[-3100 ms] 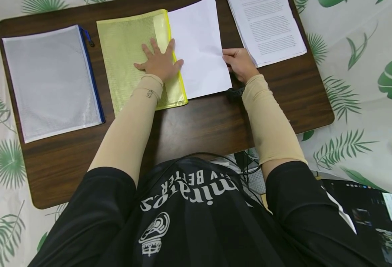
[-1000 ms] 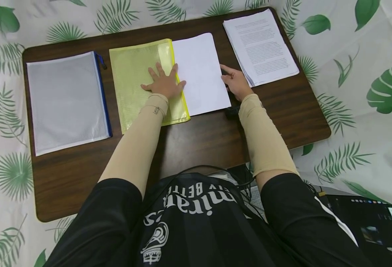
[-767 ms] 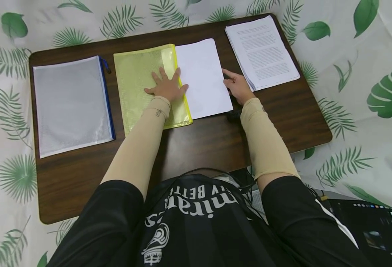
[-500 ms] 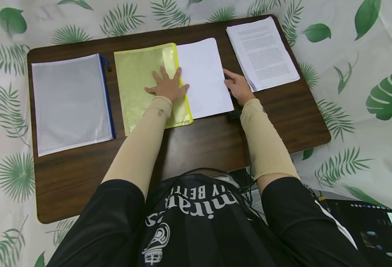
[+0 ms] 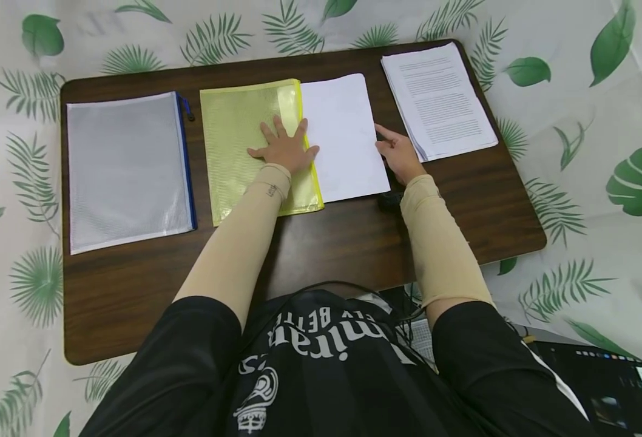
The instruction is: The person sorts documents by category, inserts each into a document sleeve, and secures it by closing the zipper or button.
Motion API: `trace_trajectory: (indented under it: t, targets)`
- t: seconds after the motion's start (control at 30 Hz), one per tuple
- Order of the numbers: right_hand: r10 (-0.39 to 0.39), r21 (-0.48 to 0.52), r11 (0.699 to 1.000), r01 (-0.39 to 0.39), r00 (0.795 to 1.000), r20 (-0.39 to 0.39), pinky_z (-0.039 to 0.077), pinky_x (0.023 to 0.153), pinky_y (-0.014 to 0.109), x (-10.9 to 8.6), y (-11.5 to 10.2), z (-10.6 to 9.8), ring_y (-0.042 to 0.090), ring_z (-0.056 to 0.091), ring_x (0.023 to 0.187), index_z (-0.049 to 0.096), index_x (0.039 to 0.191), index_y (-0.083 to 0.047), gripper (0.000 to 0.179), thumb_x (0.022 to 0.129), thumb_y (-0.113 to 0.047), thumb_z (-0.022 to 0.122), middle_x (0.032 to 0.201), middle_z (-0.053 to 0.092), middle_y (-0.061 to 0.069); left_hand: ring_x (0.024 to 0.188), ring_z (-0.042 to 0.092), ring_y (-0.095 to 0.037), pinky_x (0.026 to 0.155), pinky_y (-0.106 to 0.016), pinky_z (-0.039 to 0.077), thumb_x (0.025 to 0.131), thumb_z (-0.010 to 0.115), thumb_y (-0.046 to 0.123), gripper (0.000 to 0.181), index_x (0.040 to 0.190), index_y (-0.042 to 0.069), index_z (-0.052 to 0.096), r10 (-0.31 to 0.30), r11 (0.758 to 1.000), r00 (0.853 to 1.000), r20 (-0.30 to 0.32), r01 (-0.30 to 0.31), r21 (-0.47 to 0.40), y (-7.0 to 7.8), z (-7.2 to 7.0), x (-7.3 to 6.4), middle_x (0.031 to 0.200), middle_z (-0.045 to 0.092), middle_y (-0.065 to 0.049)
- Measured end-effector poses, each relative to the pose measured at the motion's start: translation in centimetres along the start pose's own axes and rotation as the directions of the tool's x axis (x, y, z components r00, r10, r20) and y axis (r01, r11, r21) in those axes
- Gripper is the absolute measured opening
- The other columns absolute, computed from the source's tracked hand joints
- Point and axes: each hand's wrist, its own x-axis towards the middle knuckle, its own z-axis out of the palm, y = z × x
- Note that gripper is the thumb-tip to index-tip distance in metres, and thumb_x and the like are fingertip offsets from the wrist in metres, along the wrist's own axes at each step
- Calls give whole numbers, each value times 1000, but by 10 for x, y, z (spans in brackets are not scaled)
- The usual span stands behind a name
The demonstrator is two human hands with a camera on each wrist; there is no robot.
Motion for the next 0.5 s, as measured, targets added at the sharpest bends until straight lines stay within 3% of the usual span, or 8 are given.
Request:
trace_trajectory:
  t: [0.2, 0.5]
  targets:
    - [-35, -31, 999, 34, 999, -26, 43, 70, 31, -6, 0, -2, 15, 47, 73, 47, 151, -39, 48, 107, -25, 54, 97, 60, 4, 147, -22, -53, 95, -90, 14, 98, 26, 73, 75, 157, 50, -14, 0, 1000, 1000, 1, 0, -3, 3, 1, 0, 164, -27, -19]
    - [-70, -31, 997, 69, 997, -34, 41, 69, 29, -7, -2, 2, 14, 45, 73, 47, 153, -34, 48, 106, -22, 55, 84, 51, 2, 146, -23, -53, 95, -90, 13, 98, 25, 73, 75, 157, 49, -15, -4, 1000, 1000, 7, 4, 7, 2, 0, -4, 162, -29, -20]
